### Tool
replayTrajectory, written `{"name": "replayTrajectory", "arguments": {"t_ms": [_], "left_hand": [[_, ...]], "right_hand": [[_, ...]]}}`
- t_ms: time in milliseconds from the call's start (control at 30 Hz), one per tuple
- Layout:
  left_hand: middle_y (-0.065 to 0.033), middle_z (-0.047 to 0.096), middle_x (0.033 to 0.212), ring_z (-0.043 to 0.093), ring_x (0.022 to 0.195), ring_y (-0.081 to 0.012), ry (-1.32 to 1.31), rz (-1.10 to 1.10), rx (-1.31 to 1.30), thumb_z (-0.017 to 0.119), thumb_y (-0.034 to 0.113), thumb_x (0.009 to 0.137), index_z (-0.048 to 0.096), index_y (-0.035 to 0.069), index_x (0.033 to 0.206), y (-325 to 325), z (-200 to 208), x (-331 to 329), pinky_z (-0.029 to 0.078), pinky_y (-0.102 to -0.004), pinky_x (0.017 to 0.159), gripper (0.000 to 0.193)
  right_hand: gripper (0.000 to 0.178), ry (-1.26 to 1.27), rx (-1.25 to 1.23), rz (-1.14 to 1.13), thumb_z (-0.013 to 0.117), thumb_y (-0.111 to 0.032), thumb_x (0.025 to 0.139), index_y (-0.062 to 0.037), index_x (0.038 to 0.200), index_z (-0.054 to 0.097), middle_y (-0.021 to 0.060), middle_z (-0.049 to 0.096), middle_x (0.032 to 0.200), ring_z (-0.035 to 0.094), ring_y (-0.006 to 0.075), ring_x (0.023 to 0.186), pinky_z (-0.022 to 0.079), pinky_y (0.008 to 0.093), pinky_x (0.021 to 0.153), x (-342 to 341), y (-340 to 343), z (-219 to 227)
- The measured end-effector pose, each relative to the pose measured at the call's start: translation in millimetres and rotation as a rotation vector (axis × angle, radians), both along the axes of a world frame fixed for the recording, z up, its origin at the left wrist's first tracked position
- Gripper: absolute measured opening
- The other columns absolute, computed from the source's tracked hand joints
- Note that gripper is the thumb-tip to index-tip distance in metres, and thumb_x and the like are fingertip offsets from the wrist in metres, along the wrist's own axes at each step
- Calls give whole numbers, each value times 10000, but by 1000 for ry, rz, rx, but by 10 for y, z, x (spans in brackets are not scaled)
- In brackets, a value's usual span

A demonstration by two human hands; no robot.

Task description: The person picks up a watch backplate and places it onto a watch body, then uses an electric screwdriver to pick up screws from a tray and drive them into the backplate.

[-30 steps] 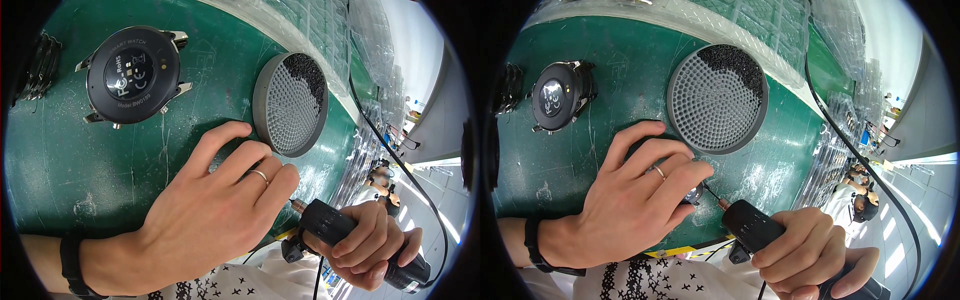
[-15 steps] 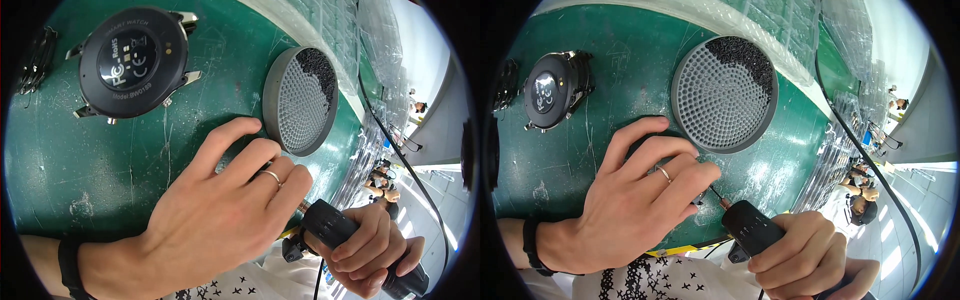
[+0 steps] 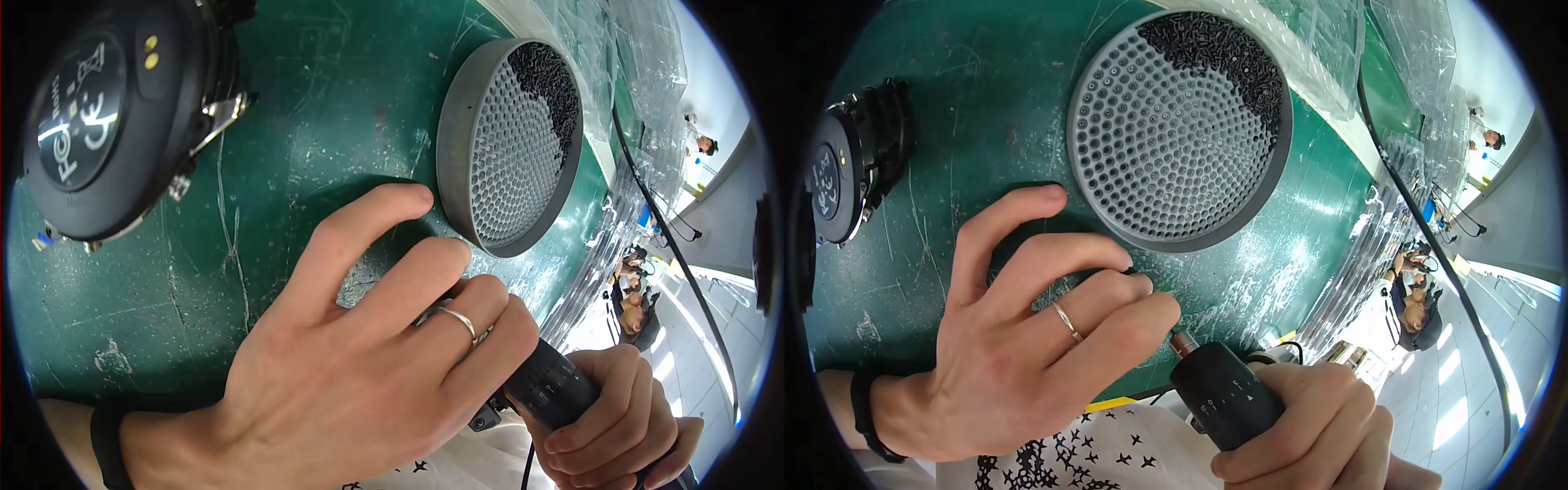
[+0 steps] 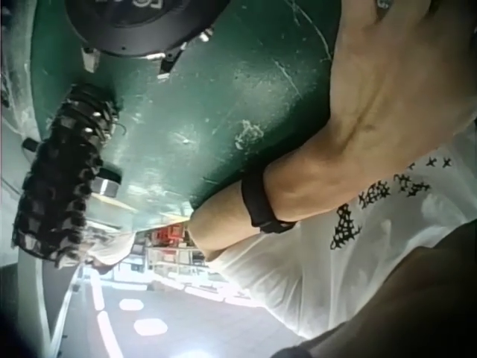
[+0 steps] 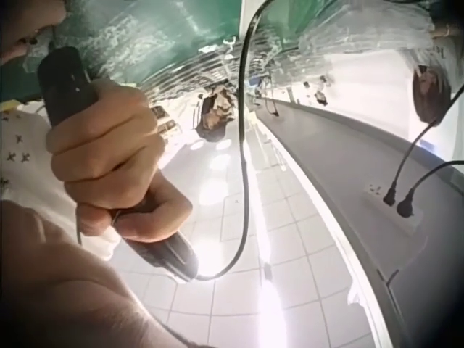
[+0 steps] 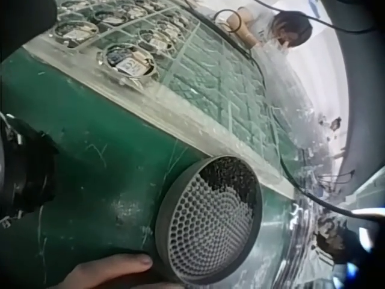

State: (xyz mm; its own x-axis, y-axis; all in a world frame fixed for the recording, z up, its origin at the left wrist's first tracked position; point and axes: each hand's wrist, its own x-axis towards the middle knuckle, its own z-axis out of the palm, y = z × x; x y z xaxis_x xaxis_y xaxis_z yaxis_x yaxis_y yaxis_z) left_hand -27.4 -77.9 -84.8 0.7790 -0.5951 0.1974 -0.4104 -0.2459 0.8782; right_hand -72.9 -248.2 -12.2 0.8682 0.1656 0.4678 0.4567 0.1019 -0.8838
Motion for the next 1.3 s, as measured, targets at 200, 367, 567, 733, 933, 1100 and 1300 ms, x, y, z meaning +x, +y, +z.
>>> {"name": "replayTrajectory", "arguments": {"t_ms": [200, 367, 567, 733, 933, 1100, 1300], "left_hand": [[-11, 639, 955, 596, 1048, -213, -19, 3, -13, 808, 107, 656, 649, 92, 1111, 11, -9, -23, 391, -508, 1091, 482], [-2, 637, 949, 598, 1042, -207, -52, 4, 39, 803, 106, 663, 657, 101, 1095, 117, -75, -57, 390, -505, 1093, 457], [-24, 640, 1023, 580, 1108, -224, -102, -114, 3, 829, 110, 646, 620, 87, 1160, 102, -113, -39, 373, -509, 1106, 555], [-64, 640, 1088, 567, 1149, -250, -140, -145, 18, 858, 154, 644, 575, 54, 1227, 137, -7, -16, 364, -520, 1116, 656], [-85, 645, 1090, 570, 1145, -265, -157, -169, -12, 853, 174, 666, 555, 34, 1286, 163, -18, -20, 366, -522, 1117, 701], [-85, 646, 1065, 579, 1111, -269, -267, -219, 75, 813, 148, 700, 533, 23, 1347, 201, -57, -3, 370, -527, 1111, 717], [-91, 642, 1043, 587, 1064, -266, -197, -176, 7, 783, 105, 696, 537, 20, 1354, 173, -65, -27, 377, -529, 1106, 708]], "right_hand": [[341, -24, 27, 33, 665, 73, 827, -136, 763, 404, -15, 546, 600, 460, 75, 408, 403, 200, 394, 65, 69, -10], [297, -115, 154, 6, 650, 79, 816, -105, 772, 421, -9, 528, 561, 450, 78, 372, 407, 203, 367, 125, 136, -208], [219, -196, 97, -123, 630, 37, 840, -58, 904, 443, 36, 538, 553, 522, 106, 370, 486, 227, 350, 65, 89, -107], [142, -174, 76, -105, 588, 23, 868, -51, 911, 474, 27, 520, 578, 508, 103, 393, 477, 245, 382, 79, -79, 265], [160, -156, 82, -235, 476, -28, 903, -39, 1049, 540, -8, 425, 606, 376, 97, 411, 394, 294, 430, 474, -304, 147], [197, -125, 93, -298, 464, -19, 894, -49, 1074, 538, -6, 427, 606, 359, 100, 403, 373, 296, 416, 525, -200, 11], [255, -89, 122, -260, 450, -7, 894, -68, 1140, 428, 40, 447, 621, 376, 141, 388, 404, 335, 396, 532, -247, -45]]}}
